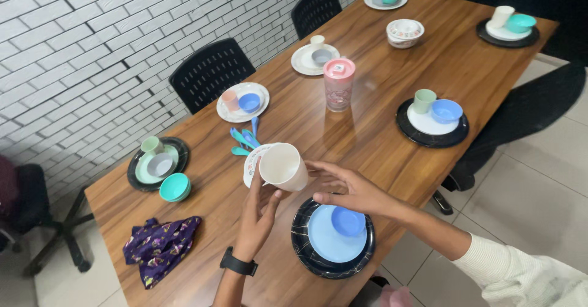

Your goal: The person arranges plates, cups, and spoons at multiple places around a table, while assisted by another person at the opposite end.

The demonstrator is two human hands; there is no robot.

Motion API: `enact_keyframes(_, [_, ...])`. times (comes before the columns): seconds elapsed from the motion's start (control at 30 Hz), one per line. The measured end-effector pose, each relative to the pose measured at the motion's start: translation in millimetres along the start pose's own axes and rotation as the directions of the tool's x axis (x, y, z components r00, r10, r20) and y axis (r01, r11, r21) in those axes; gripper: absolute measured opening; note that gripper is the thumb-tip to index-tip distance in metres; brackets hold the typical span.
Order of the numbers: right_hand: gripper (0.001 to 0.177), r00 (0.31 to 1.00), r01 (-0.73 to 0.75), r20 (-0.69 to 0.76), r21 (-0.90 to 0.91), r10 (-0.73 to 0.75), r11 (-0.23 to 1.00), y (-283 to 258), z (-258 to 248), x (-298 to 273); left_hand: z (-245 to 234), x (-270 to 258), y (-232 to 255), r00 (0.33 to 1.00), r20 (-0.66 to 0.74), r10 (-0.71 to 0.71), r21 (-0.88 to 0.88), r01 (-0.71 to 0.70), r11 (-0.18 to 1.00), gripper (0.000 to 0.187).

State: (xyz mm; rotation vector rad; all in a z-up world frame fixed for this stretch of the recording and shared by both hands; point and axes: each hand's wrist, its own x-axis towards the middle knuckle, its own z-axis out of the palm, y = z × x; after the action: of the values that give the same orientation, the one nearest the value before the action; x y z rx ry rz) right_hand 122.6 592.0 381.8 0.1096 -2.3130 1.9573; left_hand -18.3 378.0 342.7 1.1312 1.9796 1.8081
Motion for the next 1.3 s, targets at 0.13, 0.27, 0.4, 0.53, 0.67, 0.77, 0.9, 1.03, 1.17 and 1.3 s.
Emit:
enact_keyframes(0.13, [0.081,0.992,0.004,0.125,-0.042,0.002,0.999,11,-11,26,-4,-3,-10,0.994,-0.1,-0.045,0.025,0.048,0.999,0.075])
enact_keyframes(0.27, [0.079,0.974,-0.022,0.227,-0.013,0.025,1.0,27,-30,51,6,5,-8,0.977,-0.176,-0.119,0.04,0.128,0.991,0.079])
enact_keyframes(0.4, [0.072,0.944,-0.085,0.321,0.009,0.077,0.996,73,-50,70,27,9,-29,0.961,-0.261,-0.093,0.098,0.122,0.988,0.085])
enact_keyframes(0.53, [0.069,0.909,-0.138,0.396,-0.015,0.132,0.99,146,-71,77,59,9,-73,0.908,-0.335,-0.251,0.095,0.297,0.95,0.083])
enact_keyframes(0.67, [0.065,0.893,-0.234,0.389,-0.031,0.227,0.972,239,-86,76,97,2,-138,0.836,-0.39,-0.386,0.073,0.446,0.892,0.083])
enact_keyframes(0.77, [0.064,0.865,-0.267,0.431,-0.04,0.258,0.963,298,-85,71,119,-15,-189,0.778,-0.42,-0.467,0.128,0.56,0.819,0.081])
enact_keyframes(0.9, [0.068,0.878,-0.12,0.366,-0.457,0.309,0.882,334,-96,56,149,-33,-238,0.708,-0.472,-0.525,0.254,0.679,0.688,0.081])
enact_keyframes(1.03, [0.069,0.847,0.052,0.455,-0.585,0.275,0.809,360,-100,52,169,-41,-253,0.751,-0.494,-0.437,0.212,0.592,0.778,0.088])
enact_keyframes(1.17, [0.073,0.805,-0.01,0.462,-0.616,0.372,0.788,378,-102,40,185,-42,-249,0.654,-0.496,-0.572,0.21,0.729,0.652,0.089])
enact_keyframes(1.3, [0.076,0.774,-0.105,0.474,-0.557,0.42,0.824,383,-108,40,193,-37,-254,0.588,-0.513,-0.626,0.142,0.777,0.613,0.091])
